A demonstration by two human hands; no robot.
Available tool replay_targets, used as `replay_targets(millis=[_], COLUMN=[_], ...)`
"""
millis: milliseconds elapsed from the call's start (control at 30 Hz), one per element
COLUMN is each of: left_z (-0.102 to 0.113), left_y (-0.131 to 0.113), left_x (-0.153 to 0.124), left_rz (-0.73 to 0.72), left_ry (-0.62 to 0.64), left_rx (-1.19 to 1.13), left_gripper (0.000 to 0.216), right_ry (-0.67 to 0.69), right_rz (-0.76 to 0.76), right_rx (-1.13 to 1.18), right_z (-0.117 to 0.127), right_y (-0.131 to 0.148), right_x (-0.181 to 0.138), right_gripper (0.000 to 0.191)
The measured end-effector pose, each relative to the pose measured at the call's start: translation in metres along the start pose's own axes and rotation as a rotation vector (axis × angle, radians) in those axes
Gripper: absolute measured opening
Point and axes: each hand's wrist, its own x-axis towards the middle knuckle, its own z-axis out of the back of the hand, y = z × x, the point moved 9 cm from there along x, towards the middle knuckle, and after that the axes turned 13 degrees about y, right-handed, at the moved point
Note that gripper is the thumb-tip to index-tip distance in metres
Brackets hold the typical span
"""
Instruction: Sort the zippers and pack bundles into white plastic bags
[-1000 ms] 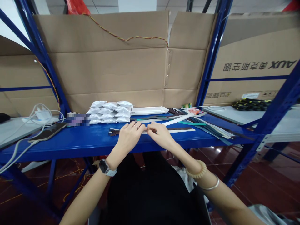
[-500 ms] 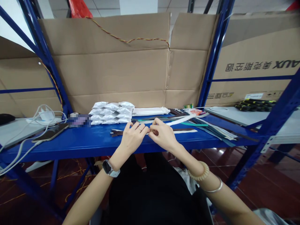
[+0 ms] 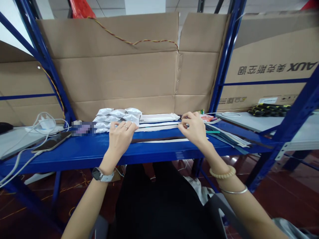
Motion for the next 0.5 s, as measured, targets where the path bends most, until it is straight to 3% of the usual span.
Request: replay_targets(millis=[167,367,500], left_z=[0.002,0.004,-0.007], left_y=[0.037,0.093,0.109], left_x=[-0.004,-0.022,-0.029], left_rz=[0.111,0.256,0.275], left_ry=[0.018,0.019,0.047], left_rx=[0.032,0.057,0.03], left_gripper=[0.023,0.026,0.029], right_ry=[-0.059,-0.113,-0.081], right_rz=[-0.037,-0.212,-0.245], right_rx=[-0.102,-0.151,-0.162], right_z=[0.012,0.028,0.03], right_y=[-0.023,-0.085,-0.104], right_x=[0.002,-0.004,-0.005], right_gripper=[0.032,0.029,0.027])
